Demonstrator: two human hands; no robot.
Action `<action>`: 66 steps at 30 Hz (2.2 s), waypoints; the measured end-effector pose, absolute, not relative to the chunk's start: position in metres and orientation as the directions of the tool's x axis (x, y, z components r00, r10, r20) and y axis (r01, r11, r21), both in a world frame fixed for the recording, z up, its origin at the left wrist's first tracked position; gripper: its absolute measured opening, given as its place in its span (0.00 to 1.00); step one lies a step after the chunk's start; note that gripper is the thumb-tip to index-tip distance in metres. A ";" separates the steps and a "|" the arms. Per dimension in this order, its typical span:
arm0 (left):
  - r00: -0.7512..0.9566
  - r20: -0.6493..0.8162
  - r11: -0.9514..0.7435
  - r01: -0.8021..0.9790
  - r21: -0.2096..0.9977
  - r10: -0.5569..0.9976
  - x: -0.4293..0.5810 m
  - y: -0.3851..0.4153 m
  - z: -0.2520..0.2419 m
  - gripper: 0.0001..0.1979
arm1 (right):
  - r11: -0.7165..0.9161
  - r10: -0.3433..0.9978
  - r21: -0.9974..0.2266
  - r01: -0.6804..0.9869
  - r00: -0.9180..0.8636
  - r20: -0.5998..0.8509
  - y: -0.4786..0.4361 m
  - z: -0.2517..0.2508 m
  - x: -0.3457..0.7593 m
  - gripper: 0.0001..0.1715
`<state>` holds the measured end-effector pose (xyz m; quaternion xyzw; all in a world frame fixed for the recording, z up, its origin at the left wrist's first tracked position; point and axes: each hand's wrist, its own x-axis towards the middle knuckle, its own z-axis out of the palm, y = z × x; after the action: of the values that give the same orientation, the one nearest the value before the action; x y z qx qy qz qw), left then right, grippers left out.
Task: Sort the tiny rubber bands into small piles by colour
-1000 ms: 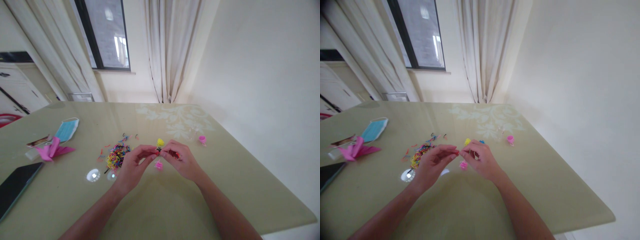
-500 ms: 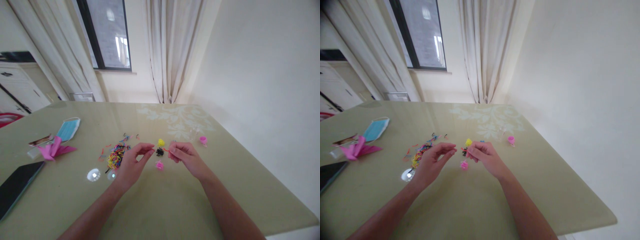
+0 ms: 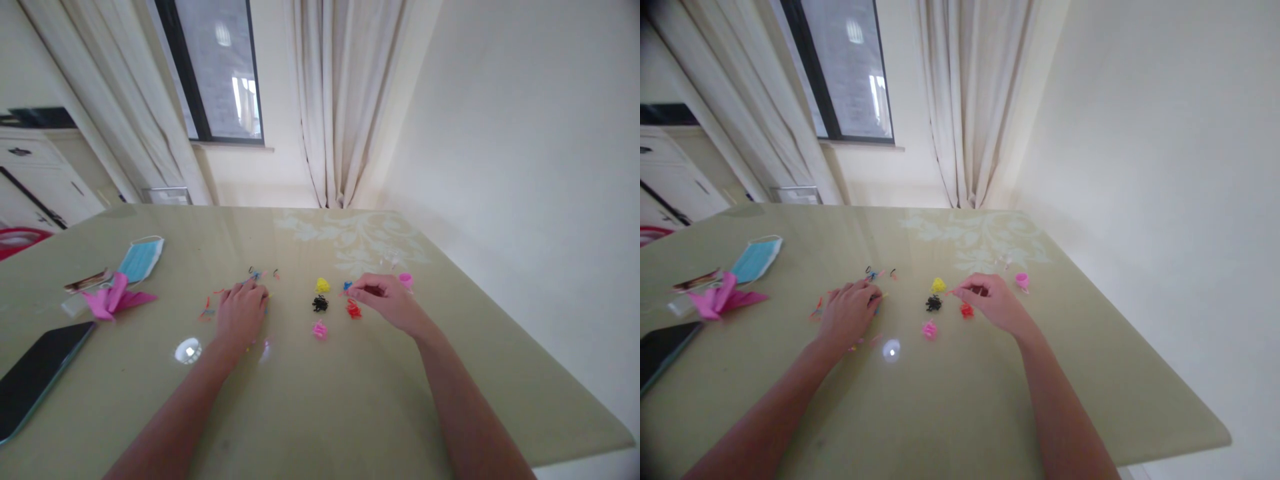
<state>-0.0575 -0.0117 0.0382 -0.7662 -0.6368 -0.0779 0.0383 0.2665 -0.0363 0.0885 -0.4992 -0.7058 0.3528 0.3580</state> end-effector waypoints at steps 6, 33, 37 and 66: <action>0.171 0.209 -0.191 0.978 0.080 0.963 -0.055 -0.009 0.041 0.15 | 0.234 0.972 -0.521 0.821 -0.212 0.103 -0.021 0.070 0.279 0.08; -0.001 0.327 -0.228 0.714 0.662 0.945 -0.056 -0.005 0.051 0.16 | 0.252 0.967 -0.424 0.870 -0.214 0.137 -0.022 0.069 0.279 0.12; -0.035 0.344 -0.223 0.698 0.680 0.938 -0.058 -0.004 0.053 0.15 | 0.245 0.968 -0.412 0.878 -0.200 0.150 -0.024 0.071 0.276 0.11; 0.199 0.243 -0.233 -0.072 0.970 0.949 -0.014 -0.044 0.065 0.13 | 0.585 0.802 -0.608 0.537 -0.270 0.533 -0.067 0.072 0.197 0.14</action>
<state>-0.0140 -0.0440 0.0651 -0.5938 -0.3695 -0.5140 -0.4967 0.1972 -0.0671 0.0722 -0.4283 -0.7815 0.1556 0.4261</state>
